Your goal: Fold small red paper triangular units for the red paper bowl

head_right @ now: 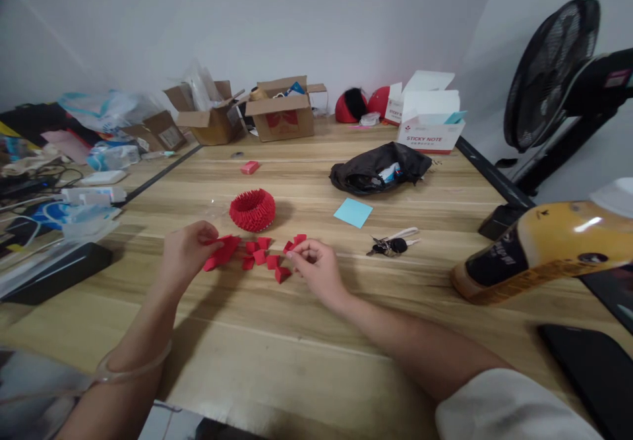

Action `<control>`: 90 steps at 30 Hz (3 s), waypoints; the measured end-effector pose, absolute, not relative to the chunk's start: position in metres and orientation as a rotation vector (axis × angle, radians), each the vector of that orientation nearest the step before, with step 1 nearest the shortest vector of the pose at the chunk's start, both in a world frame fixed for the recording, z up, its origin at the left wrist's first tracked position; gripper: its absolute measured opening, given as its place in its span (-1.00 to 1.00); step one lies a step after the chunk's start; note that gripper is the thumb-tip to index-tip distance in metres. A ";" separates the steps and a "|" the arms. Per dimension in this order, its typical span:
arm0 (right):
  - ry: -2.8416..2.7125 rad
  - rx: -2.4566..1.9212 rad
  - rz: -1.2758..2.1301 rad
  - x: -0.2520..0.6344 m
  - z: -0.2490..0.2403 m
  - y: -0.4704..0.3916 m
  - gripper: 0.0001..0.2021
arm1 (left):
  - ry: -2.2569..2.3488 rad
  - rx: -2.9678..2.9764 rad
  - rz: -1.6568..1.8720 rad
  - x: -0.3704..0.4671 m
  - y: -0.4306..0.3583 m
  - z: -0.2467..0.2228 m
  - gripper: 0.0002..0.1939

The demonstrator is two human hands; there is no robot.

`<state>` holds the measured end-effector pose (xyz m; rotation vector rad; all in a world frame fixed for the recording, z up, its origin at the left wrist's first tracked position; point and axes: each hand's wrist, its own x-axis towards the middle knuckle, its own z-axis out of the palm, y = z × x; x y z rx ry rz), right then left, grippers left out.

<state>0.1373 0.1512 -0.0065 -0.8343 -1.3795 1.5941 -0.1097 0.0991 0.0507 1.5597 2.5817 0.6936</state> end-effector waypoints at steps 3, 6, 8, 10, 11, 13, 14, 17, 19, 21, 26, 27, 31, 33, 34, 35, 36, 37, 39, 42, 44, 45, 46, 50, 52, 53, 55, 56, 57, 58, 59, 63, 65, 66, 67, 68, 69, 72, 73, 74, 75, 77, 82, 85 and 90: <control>-1.382 -0.826 1.594 0.137 -0.006 0.151 -0.76 | 2.516 1.581 0.658 -0.110 0.099 0.049 -0.88; -1.367 -0.822 1.614 0.138 -0.006 0.151 -0.77 | 2.518 1.565 0.555 -0.107 0.099 0.051 -0.80; -1.364 -0.822 1.613 0.138 -0.005 0.151 -0.77 | 2.559 1.544 0.500 -0.104 0.098 0.053 -0.75; -1.366 -0.819 1.604 0.138 -0.005 0.151 -0.77 | 2.598 1.530 0.499 -0.101 0.097 0.055 -0.73; -1.366 -0.819 1.601 0.138 -0.005 0.151 -0.77 | 2.614 1.542 0.542 -0.099 0.096 0.055 -0.74; -1.364 -0.822 1.600 0.137 -0.007 0.151 -0.77 | 2.629 1.646 0.788 -0.095 0.095 0.054 -0.78; -1.361 -0.824 1.600 0.137 -0.007 0.151 -0.77 | 2.616 1.744 0.978 -0.092 0.094 0.053 -0.80; -1.393 -0.800 1.590 0.137 -0.009 0.150 -0.78 | 2.445 2.135 1.537 -0.079 0.092 0.049 -0.87; -1.439 -0.754 1.584 0.138 -0.008 0.148 -0.78 | 2.194 2.379 1.710 -0.068 0.090 0.047 -0.88; -1.469 -0.706 1.599 0.138 -0.006 0.146 -0.77 | 1.909 2.527 1.744 -0.055 0.088 0.043 -0.86; -1.530 -0.609 1.637 0.138 0.000 0.138 -0.74 | 1.443 2.647 1.660 -0.028 0.082 0.033 -0.86; -1.537 -0.598 1.626 0.138 0.001 0.138 -0.74 | 1.404 2.643 1.636 -0.024 0.082 0.032 -0.87; -1.535 -0.589 1.603 0.137 0.001 0.136 -0.76 | 1.334 2.636 1.563 -0.017 0.080 0.032 -0.87; -1.515 -0.591 1.614 0.137 -0.001 0.137 -0.76 | 1.337 2.622 1.551 -0.018 0.080 0.032 -0.86; -1.495 -0.594 1.619 0.137 -0.002 0.137 -0.76 | 1.344 2.611 1.553 -0.018 0.080 0.032 -0.86; -1.467 -0.598 1.622 0.136 -0.002 0.138 -0.75 | 1.354 2.600 1.550 -0.019 0.080 0.032 -0.87; -1.437 -0.598 1.624 0.136 -0.003 0.138 -0.75 | 1.365 2.591 1.541 -0.019 0.081 0.032 -0.87; -1.405 -0.597 1.626 0.136 -0.004 0.138 -0.74 | 1.370 2.584 1.526 -0.020 0.081 0.032 -0.88; -1.352 -0.589 1.639 0.136 -0.004 0.139 -0.70 | 1.367 2.572 1.494 -0.020 0.081 0.031 -0.89; -1.328 -0.571 1.670 0.136 -0.003 0.139 -0.66 | 1.344 2.534 1.471 -0.020 0.082 0.030 -0.89; -1.348 -0.562 1.669 0.136 -0.003 0.139 -0.67 | 1.343 2.493 1.473 -0.019 0.083 0.031 -0.89; -1.364 -0.561 1.660 0.136 -0.003 0.139 -0.69 | 1.339 2.476 1.475 -0.019 0.083 0.031 -0.89; -1.381 -0.563 1.645 0.136 -0.002 0.139 -0.71 | 1.334 2.465 1.474 -0.019 0.084 0.031 -0.89; -1.425 -0.575 1.575 0.137 -0.003 0.140 -0.76 | 1.333 2.442 1.494 -0.019 0.085 0.031 -0.89; -1.449 -0.571 1.538 0.138 -0.003 0.142 -0.77 | 1.390 2.410 1.503 -0.019 0.085 0.030 -0.91; -1.469 -0.571 1.509 0.138 -0.004 0.142 -0.78 | 1.422 2.392 1.498 -0.020 0.085 0.030 -0.92; -1.502 -0.579 1.439 0.139 -0.004 0.144 -0.80 | 1.470 2.346 1.476 -0.020 0.085 0.030 -0.95; -1.508 -0.584 1.416 0.139 -0.004 0.144 -0.80 | 1.479 2.319 1.469 -0.020 0.085 0.030 -0.96; -1.504 -0.588 1.412 0.139 -0.004 0.144 -0.81 | 1.484 2.286 1.463 -0.019 0.085 0.030 -0.97; -1.489 -0.594 1.428 0.139 -0.004 0.144 -0.80 | 1.488 2.249 1.457 -0.019 0.085 0.030 -0.98; -1.463 -0.602 1.459 0.138 -0.005 0.144 -0.80 | 1.492 2.210 1.449 -0.019 0.085 0.030 -0.98; -1.342 -0.642 1.580 0.136 -0.008 0.144 -0.75 | 1.511 2.051 1.401 -0.019 0.086 0.027 -0.93; -1.308 -0.647 1.609 0.135 -0.010 0.145 -0.74 | 1.514 1.933 1.386 -0.018 0.086 0.025 -0.91; -1.300 -0.645 1.619 0.134 -0.011 0.145 -0.74 | 1.518 1.867 1.385 -0.018 0.085 0.024 -0.91; -1.295 -0.640 1.629 0.134 -0.011 0.146 -0.74 | 1.525 1.806 1.389 -0.018 0.085 0.023 -0.91; -1.293 -0.634 1.641 0.134 -0.011 0.146 -0.74 | 1.533 1.756 1.400 -0.018 0.085 0.023 -0.91; -1.294 -0.628 1.654 0.134 -0.011 0.146 -0.75 | 1.542 1.718 1.415 -0.018 0.085 0.022 -0.91; -1.333 -0.613 1.672 0.135 -0.011 0.147 -0.84 | 1.534 1.648 1.449 -0.018 0.085 0.022 -0.91; -1.358 -0.616 1.664 0.135 -0.011 0.147 -0.85 | 1.518 1.631 1.451 -0.018 0.085 0.022 -0.91; -1.384 -0.621 1.653 0.135 -0.010 0.147 -0.85 | 1.503 1.622 1.451 -0.018 0.085 0.022 -0.91; -1.406 -0.627 1.643 0.135 -0.010 0.147 -0.83 | 1.491 1.623 1.450 -0.018 0.084 0.022 -0.90; -1.421 -0.634 1.637 0.136 -0.009 0.146 -0.81 | 1.492 1.654 1.456 -0.018 0.084 0.021 -0.90; -1.344 -0.653 1.656 0.136 -0.007 0.144 -0.80 | 1.500 1.794 1.436 -0.020 0.084 0.019 -0.82; -1.330 -0.674 1.644 0.136 -0.007 0.145 -0.77 | 1.492 1.836 1.411 -0.020 0.084 0.018 -0.78; -1.388 -0.655 1.630 0.136 -0.005 0.145 -0.73 | 1.515 1.797 1.429 -0.021 0.085 0.015 -0.76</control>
